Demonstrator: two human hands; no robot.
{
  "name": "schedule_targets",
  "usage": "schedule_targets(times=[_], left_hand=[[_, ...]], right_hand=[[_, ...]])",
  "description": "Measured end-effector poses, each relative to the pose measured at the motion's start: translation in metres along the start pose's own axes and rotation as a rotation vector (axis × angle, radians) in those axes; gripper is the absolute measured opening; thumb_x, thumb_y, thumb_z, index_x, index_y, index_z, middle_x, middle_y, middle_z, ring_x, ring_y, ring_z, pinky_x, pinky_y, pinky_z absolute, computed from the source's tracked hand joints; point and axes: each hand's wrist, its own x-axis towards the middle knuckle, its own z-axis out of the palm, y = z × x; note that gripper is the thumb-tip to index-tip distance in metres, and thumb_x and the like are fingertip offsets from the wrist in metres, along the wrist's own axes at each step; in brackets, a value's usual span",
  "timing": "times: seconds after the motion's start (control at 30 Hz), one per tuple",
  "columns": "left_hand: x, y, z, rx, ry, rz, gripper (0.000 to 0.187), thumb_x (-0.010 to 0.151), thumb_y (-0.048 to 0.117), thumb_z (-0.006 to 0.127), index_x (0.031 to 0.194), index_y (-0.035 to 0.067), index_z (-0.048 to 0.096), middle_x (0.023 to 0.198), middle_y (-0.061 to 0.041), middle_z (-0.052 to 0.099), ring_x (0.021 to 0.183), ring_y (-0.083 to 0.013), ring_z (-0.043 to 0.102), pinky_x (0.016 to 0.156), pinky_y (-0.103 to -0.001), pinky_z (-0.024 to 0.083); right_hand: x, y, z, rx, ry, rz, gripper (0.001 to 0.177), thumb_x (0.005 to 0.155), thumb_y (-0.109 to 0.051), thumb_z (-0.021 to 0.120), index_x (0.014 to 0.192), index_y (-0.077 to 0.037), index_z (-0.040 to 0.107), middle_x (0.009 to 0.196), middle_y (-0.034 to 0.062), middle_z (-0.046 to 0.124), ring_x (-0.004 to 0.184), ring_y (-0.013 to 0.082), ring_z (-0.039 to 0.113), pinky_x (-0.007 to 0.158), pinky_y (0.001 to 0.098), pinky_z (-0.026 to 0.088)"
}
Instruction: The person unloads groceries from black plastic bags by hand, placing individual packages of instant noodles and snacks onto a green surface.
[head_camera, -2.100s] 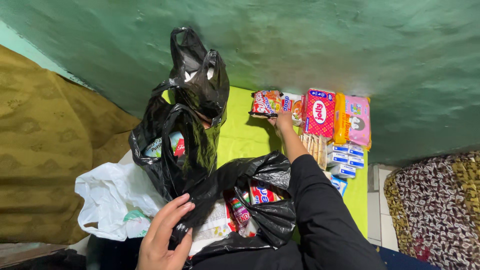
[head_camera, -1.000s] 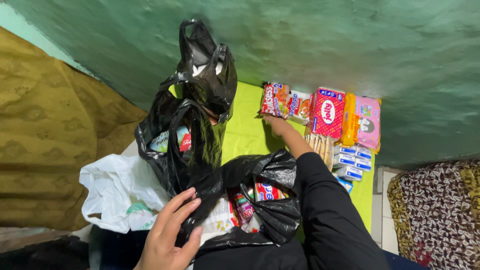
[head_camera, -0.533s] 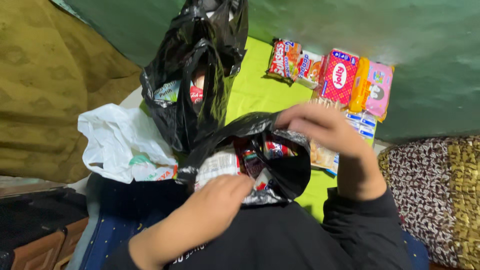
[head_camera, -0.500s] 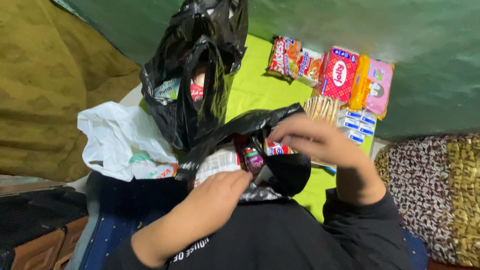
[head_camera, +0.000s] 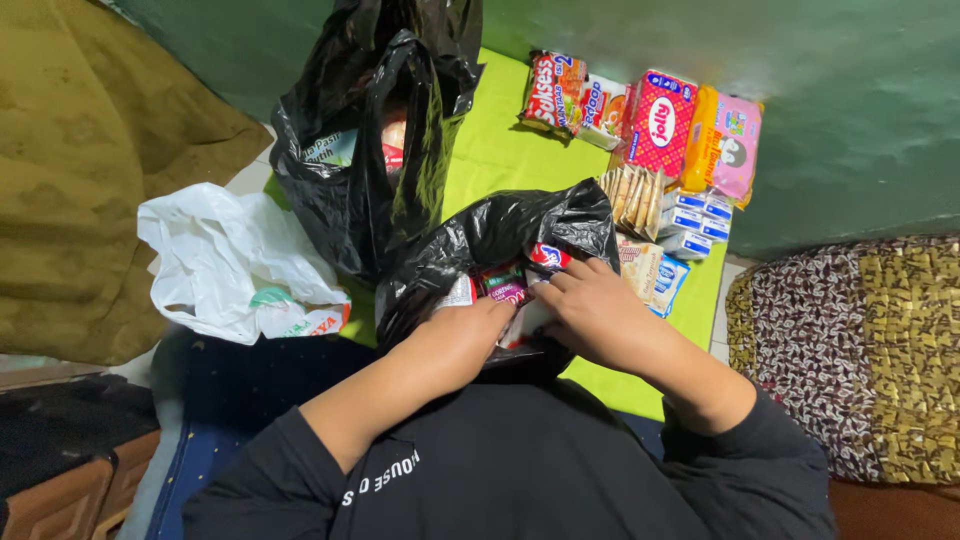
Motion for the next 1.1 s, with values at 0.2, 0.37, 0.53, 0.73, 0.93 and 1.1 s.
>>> schedule_targets(times=[0.2, 0.37, 0.53, 0.73, 0.93, 1.1], left_hand=[[0.015, -0.007, 0.02, -0.145, -0.032, 0.02, 0.045, 0.085, 0.026, 0.077, 0.118, 0.003, 0.058, 0.112, -0.019, 0.066, 0.107, -0.0416, 0.06, 0.091, -0.049, 0.049], [0.013, -0.013, 0.023, -0.299, -0.018, 0.104, 0.058, 0.08, 0.026, 0.082, 0.123, 0.0, 0.053, 0.115, -0.024, 0.062, 0.109, -0.0427, 0.058, 0.091, -0.047, 0.048], [0.011, -0.012, 0.019, -0.37, 0.093, 0.099, 0.058, 0.079, 0.026, 0.079, 0.127, 0.003, 0.055, 0.104, -0.021, 0.068, 0.096, -0.0385, 0.068, 0.082, -0.043, 0.055], [-0.001, 0.01, -0.002, -0.184, 0.234, 0.013, 0.048, 0.082, 0.026, 0.076, 0.123, 0.009, 0.059, 0.099, -0.015, 0.072, 0.09, -0.0369, 0.07, 0.075, -0.046, 0.055], [-0.024, 0.044, -0.046, -0.064, 0.481, 0.012, 0.046, 0.078, 0.023, 0.075, 0.12, 0.009, 0.062, 0.103, -0.013, 0.071, 0.094, -0.0362, 0.068, 0.078, -0.045, 0.054], [-0.041, 0.065, -0.083, 0.099, 0.52, -0.07, 0.041, 0.079, 0.021, 0.074, 0.117, 0.009, 0.065, 0.102, -0.011, 0.071, 0.095, -0.0344, 0.067, 0.078, -0.045, 0.053]], right_hand=[[-0.001, 0.001, 0.003, 0.141, 0.022, -0.08, 0.046, 0.065, -0.02, 0.083, 0.108, -0.01, 0.068, 0.1, 0.0084, 0.067, 0.099, 0.0312, 0.058, 0.084, 0.0423, 0.041], [-0.001, 0.0, -0.012, 0.283, -0.025, -0.127, 0.034, 0.069, -0.019, 0.084, 0.101, -0.012, 0.073, 0.094, 0.0041, 0.072, 0.096, 0.0281, 0.058, 0.087, 0.0433, 0.04], [0.001, 0.002, -0.033, 0.344, 0.103, -0.066, 0.028, 0.069, -0.015, 0.083, 0.095, -0.013, 0.073, 0.083, 0.0043, 0.066, 0.093, 0.0275, 0.058, 0.091, 0.0405, 0.042], [0.0, 0.0, -0.046, 0.393, 0.216, -0.038, 0.041, 0.073, -0.028, 0.088, 0.107, -0.013, 0.069, 0.09, 0.0056, 0.064, 0.096, 0.0285, 0.057, 0.088, 0.04, 0.044], [-0.018, 0.01, -0.058, 0.431, 0.4, -0.124, 0.06, 0.078, -0.031, 0.086, 0.127, -0.008, 0.062, 0.125, 0.0082, 0.065, 0.119, 0.0305, 0.057, 0.103, 0.042, 0.043], [-0.025, 0.01, -0.042, 0.279, 0.367, -0.028, 0.06, 0.075, -0.033, 0.086, 0.123, -0.006, 0.065, 0.121, 0.0096, 0.065, 0.115, 0.0334, 0.055, 0.101, 0.045, 0.042]])
